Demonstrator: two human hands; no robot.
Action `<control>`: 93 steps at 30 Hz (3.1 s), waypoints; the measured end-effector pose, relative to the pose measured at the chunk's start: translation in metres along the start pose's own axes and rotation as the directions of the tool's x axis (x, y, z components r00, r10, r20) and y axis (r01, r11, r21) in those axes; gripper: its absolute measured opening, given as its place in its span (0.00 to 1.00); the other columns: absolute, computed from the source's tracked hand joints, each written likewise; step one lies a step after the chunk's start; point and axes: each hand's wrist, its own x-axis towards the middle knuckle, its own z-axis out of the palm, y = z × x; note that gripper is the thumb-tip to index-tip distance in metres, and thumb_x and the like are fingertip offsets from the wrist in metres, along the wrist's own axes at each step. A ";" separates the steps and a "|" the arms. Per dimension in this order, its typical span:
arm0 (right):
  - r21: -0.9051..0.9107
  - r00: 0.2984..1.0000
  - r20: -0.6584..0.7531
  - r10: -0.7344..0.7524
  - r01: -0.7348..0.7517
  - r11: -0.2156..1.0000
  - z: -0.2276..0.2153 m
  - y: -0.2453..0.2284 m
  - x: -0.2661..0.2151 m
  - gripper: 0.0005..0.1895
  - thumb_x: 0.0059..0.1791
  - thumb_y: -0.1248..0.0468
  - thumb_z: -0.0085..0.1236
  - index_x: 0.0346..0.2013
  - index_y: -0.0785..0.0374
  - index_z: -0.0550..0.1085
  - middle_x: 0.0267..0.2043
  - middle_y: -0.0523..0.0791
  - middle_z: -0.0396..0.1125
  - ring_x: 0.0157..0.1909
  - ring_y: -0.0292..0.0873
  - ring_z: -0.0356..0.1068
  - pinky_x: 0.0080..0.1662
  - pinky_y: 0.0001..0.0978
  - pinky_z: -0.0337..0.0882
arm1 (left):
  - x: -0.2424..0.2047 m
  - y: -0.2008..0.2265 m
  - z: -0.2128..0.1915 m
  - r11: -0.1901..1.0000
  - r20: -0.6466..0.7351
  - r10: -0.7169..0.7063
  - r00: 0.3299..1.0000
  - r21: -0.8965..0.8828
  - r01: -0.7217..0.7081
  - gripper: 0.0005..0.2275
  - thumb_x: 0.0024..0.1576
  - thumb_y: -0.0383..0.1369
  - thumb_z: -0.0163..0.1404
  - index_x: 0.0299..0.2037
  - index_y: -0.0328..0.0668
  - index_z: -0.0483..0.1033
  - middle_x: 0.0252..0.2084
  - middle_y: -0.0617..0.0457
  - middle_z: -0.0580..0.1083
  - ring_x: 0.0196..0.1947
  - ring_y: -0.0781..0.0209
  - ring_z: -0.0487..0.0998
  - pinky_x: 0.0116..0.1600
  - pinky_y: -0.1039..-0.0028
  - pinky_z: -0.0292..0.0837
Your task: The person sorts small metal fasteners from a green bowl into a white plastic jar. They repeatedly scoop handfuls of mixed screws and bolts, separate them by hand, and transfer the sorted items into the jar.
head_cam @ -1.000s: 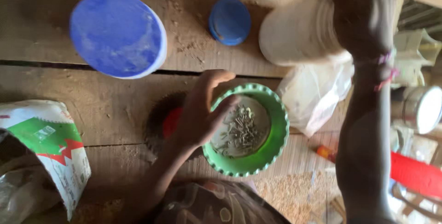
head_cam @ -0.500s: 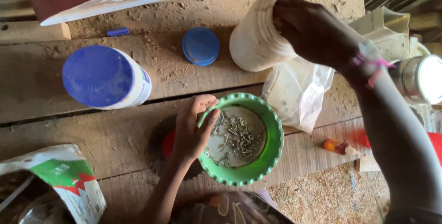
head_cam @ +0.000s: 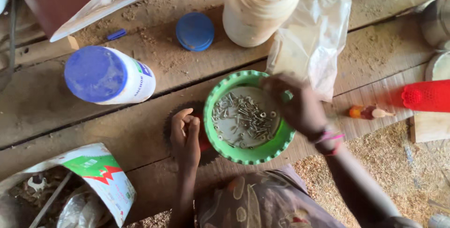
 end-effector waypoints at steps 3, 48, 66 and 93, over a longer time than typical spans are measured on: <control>-0.170 0.982 0.081 -0.173 0.185 0.968 0.040 0.034 -0.018 0.11 0.52 0.68 0.60 0.49 0.64 0.78 0.55 0.51 0.72 0.56 0.51 0.73 0.57 0.42 0.74 | -0.009 0.000 0.005 0.988 0.101 -0.036 0.994 0.151 0.021 0.18 0.63 0.39 0.50 0.58 0.35 0.70 0.38 0.46 0.75 0.35 0.58 0.75 0.41 0.69 0.72; -0.202 0.677 0.504 -0.536 0.696 0.689 0.056 0.052 -0.032 0.14 0.48 0.54 0.61 0.44 0.57 0.78 0.52 0.45 0.69 0.57 0.51 0.71 0.60 0.53 0.71 | -0.015 -0.018 0.016 0.946 0.025 0.174 0.985 0.275 -0.174 0.14 0.66 0.41 0.47 0.49 0.38 0.76 0.32 0.45 0.77 0.31 0.51 0.81 0.37 0.66 0.74; -0.422 0.799 0.594 0.090 0.215 0.881 0.058 0.042 -0.047 0.37 0.45 0.63 0.63 0.66 0.69 0.59 0.56 0.58 0.59 0.44 0.56 0.73 0.47 0.46 0.77 | -0.014 -0.032 0.022 0.956 -0.044 0.202 0.978 0.225 -0.188 0.15 0.68 0.40 0.45 0.51 0.36 0.78 0.28 0.50 0.77 0.23 0.64 0.77 0.28 0.72 0.69; 0.526 0.743 0.626 0.238 -0.626 0.576 0.060 0.077 -0.035 0.09 0.48 0.66 0.61 0.42 0.63 0.75 0.43 0.46 0.70 0.37 0.39 0.69 0.37 0.31 0.72 | -0.014 -0.023 0.015 0.959 -0.029 0.182 0.983 0.225 -0.171 0.10 0.66 0.36 0.47 0.48 0.40 0.77 0.28 0.49 0.78 0.23 0.58 0.80 0.28 0.69 0.71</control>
